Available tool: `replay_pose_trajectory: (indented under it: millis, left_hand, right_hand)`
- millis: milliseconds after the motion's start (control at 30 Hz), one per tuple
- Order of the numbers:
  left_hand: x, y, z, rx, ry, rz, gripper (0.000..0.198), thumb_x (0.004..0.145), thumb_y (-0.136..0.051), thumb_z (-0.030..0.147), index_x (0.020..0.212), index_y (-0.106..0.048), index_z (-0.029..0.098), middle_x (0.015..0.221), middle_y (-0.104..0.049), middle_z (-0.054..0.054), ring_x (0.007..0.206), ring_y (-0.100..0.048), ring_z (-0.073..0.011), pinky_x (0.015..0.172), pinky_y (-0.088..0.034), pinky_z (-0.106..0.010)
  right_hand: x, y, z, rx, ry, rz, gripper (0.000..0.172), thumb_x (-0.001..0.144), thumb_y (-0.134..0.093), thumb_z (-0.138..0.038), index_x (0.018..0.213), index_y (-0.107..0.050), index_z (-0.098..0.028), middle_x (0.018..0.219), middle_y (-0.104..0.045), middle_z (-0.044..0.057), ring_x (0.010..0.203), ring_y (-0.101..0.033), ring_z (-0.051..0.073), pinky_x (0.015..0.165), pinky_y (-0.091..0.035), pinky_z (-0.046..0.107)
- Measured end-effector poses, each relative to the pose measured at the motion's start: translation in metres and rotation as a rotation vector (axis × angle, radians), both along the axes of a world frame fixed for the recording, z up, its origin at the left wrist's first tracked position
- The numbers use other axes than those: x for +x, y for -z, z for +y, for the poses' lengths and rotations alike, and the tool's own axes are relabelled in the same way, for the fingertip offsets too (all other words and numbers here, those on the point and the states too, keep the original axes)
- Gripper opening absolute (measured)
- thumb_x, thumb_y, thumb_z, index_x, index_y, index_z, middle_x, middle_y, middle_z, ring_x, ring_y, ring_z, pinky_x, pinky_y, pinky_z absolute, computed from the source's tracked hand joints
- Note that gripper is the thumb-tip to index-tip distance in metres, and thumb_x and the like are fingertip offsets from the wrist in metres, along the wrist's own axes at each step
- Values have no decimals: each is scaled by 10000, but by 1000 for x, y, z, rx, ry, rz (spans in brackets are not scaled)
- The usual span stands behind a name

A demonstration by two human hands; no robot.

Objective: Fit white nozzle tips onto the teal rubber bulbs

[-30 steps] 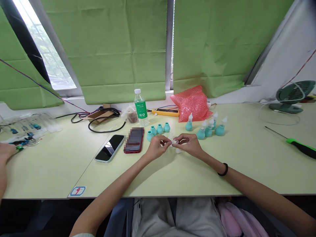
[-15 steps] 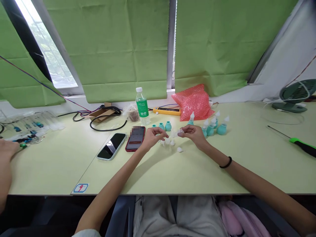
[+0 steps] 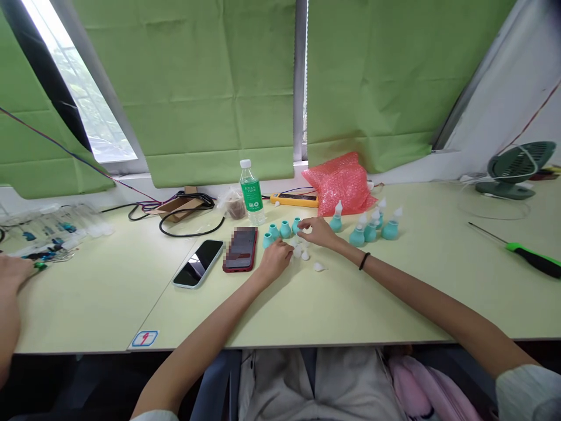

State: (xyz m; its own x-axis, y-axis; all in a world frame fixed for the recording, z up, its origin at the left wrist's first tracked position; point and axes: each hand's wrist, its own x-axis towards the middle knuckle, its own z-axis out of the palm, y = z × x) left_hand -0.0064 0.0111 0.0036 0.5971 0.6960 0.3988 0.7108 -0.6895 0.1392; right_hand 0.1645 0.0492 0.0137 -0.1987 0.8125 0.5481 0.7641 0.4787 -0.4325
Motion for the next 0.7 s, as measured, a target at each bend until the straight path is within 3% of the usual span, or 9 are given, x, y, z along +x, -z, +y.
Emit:
replay_pose_trajectory:
  millis: [100,233,333,400,467,533,600,700]
  left_hand:
    - [1,4,0,7,17,30,217,760,-395,125,801,-608,129,760,-610,-105,794,-507,-207,642,-409,-289]
    - [3,9,1,13,68,51,235,772,-362,107,805,-594,124,801,-601,-109,798,-517,-197,667,-415,-289]
    - [5,13,3,8,81,35,243,768,-349,94,838,-581,114,860,-591,-118,833,-524,-208,696,-421,-315]
    - [6,16,5,4,81,14,251,763,-347,84,876,-570,113,917,-579,-124,867,-525,-209,722,-422,-325]
    - [6,18,5,-2,82,-5,261,754,-350,72,897,-564,118,965,-568,-119,881,-531,-196,742,-425,-317]
    - [6,18,5,-7,82,-15,274,743,-354,59,911,-562,119,992,-565,-112,877,-541,-185,749,-430,-304]
    - [5,16,4,-9,75,-38,292,731,-358,51,933,-557,119,1021,-557,-110,882,-543,-181,753,-434,-299]
    - [4,9,-1,21,41,-167,310,725,-371,69,980,-536,129,1036,-548,-108,905,-527,-185,761,-429,-310]
  right_hand:
    - [4,-3,-7,25,10,-34,205,635,-549,-267,793,-620,-157,782,-639,66,714,-569,185,685,-437,306]
    - [25,-23,-17,166,50,-155,252,688,-493,-269,896,-580,-156,937,-590,79,912,-501,213,824,-365,346]
    - [47,-40,-16,207,167,-338,361,678,-506,-278,1018,-514,-157,1133,-461,106,1035,-403,265,850,-318,401]
    - [58,-47,-11,124,276,-451,489,657,-532,-288,1115,-433,-147,1216,-355,145,1057,-361,321,799,-330,434]
    - [64,-49,-5,-13,358,-534,521,650,-540,-259,1138,-403,-136,1187,-367,180,1001,-402,337,723,-364,415]
    - [65,-49,1,-116,386,-579,412,644,-526,-176,1049,-478,-115,1058,-464,190,883,-481,301,658,-386,364]
    - [64,-49,5,-141,372,-591,284,629,-497,-89,908,-549,-98,912,-529,172,782,-517,255,614,-390,317]
    - [60,-54,3,-105,350,-577,249,624,-459,-35,837,-569,-106,843,-551,137,774,-516,225,612,-389,286]
